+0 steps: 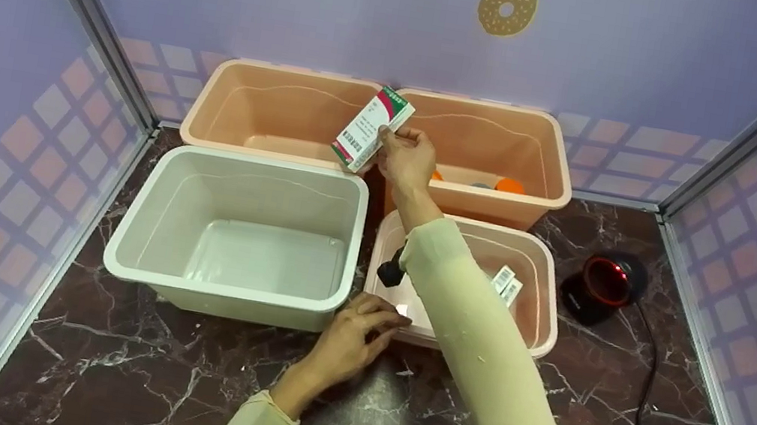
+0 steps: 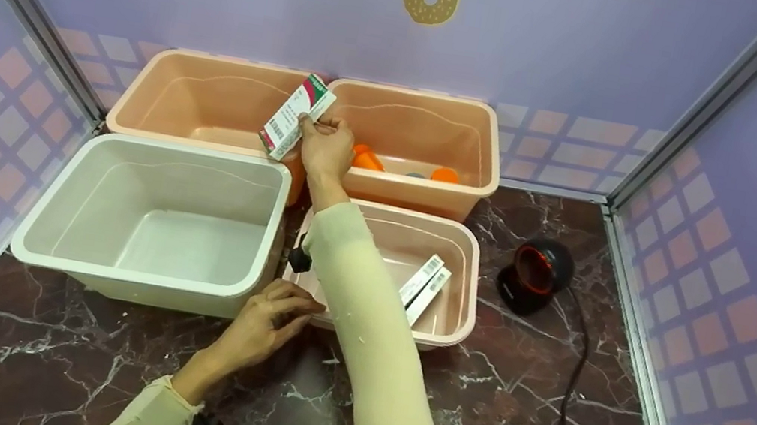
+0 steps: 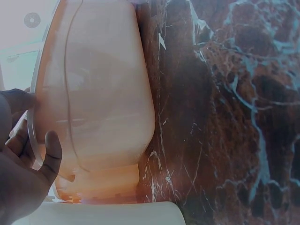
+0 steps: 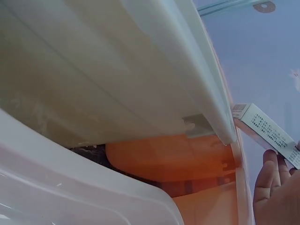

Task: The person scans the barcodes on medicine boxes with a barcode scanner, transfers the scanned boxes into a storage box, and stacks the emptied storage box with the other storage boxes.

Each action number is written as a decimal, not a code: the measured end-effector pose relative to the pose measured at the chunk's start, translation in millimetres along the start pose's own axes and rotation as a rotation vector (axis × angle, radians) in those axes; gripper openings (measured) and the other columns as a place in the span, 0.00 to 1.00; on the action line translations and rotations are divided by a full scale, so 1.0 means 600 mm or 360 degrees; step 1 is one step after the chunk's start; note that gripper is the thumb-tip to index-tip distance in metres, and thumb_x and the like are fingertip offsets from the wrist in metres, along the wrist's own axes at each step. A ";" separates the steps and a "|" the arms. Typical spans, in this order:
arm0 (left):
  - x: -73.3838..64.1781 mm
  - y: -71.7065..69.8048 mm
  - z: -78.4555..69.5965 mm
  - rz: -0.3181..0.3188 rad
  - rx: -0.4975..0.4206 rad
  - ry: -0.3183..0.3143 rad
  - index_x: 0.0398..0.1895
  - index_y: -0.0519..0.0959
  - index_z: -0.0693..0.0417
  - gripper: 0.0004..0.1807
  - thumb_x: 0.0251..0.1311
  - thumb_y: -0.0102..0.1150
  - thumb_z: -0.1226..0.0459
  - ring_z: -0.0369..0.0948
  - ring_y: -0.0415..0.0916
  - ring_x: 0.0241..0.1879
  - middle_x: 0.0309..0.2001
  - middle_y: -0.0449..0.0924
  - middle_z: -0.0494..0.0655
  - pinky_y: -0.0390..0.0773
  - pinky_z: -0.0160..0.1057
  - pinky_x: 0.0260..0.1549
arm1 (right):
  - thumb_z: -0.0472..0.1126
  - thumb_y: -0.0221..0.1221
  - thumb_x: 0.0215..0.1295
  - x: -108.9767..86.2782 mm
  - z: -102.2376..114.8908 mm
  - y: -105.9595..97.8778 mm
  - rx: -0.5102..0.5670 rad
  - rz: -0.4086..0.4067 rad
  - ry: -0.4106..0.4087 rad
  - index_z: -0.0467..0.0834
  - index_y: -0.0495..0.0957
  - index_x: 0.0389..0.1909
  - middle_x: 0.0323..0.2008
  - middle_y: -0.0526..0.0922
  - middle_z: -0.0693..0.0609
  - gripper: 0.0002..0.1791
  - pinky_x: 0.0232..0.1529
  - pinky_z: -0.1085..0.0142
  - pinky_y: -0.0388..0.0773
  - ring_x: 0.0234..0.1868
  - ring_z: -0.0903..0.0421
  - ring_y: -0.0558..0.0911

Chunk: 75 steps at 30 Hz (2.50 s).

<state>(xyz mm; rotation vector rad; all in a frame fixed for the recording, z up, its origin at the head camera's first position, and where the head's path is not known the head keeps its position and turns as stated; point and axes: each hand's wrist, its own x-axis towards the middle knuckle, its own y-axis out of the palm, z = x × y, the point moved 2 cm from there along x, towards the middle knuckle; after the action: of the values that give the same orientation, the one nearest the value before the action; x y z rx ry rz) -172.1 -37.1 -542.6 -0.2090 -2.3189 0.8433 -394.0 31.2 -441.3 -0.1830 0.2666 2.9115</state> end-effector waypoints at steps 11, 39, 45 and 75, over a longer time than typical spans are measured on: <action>0.001 0.000 0.001 -0.0008 0.0033 0.0015 0.43 0.87 0.47 0.09 0.60 0.67 0.65 0.41 0.78 0.46 0.42 0.83 0.41 0.79 0.37 0.50 | 0.42 0.66 0.64 0.003 0.001 -0.001 -0.0133 -0.0023 0.0028 0.40 0.73 0.45 0.33 0.85 0.49 0.15 0.25 0.68 0.78 0.30 0.49 0.85; 0.001 0.000 -0.002 0.0006 -0.0022 -0.0015 0.44 0.87 0.47 0.09 0.61 0.66 0.66 0.40 0.78 0.46 0.43 0.84 0.40 0.79 0.37 0.50 | 0.37 0.64 0.66 0.001 0.003 -0.015 -0.0107 0.0138 -0.0019 0.40 0.75 0.44 0.39 0.87 0.42 0.10 0.23 0.69 0.79 0.27 0.52 0.86; 0.000 -0.001 -0.003 0.0002 -0.0024 -0.0009 0.44 0.87 0.47 0.09 0.61 0.66 0.66 0.40 0.78 0.46 0.43 0.83 0.40 0.79 0.37 0.50 | 0.36 0.64 0.66 0.001 0.001 -0.025 -0.0087 0.0151 -0.0001 0.39 0.75 0.45 0.36 0.86 0.46 0.11 0.30 0.62 0.85 0.32 0.46 0.88; 0.001 0.000 -0.001 0.0057 -0.0029 -0.0093 0.45 0.86 0.45 0.11 0.61 0.66 0.65 0.38 0.77 0.48 0.42 0.84 0.38 0.78 0.36 0.51 | 0.41 0.61 0.70 -0.041 0.020 -0.088 -0.0191 0.0290 -0.0042 0.46 0.77 0.41 0.41 0.88 0.44 0.04 0.23 0.69 0.72 0.26 0.60 0.87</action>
<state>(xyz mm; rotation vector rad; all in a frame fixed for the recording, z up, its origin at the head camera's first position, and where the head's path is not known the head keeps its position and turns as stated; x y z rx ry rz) -172.0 -36.8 -541.9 -0.2371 -2.3847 0.8566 -359.5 79.4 -434.8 -0.1463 0.1089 3.1107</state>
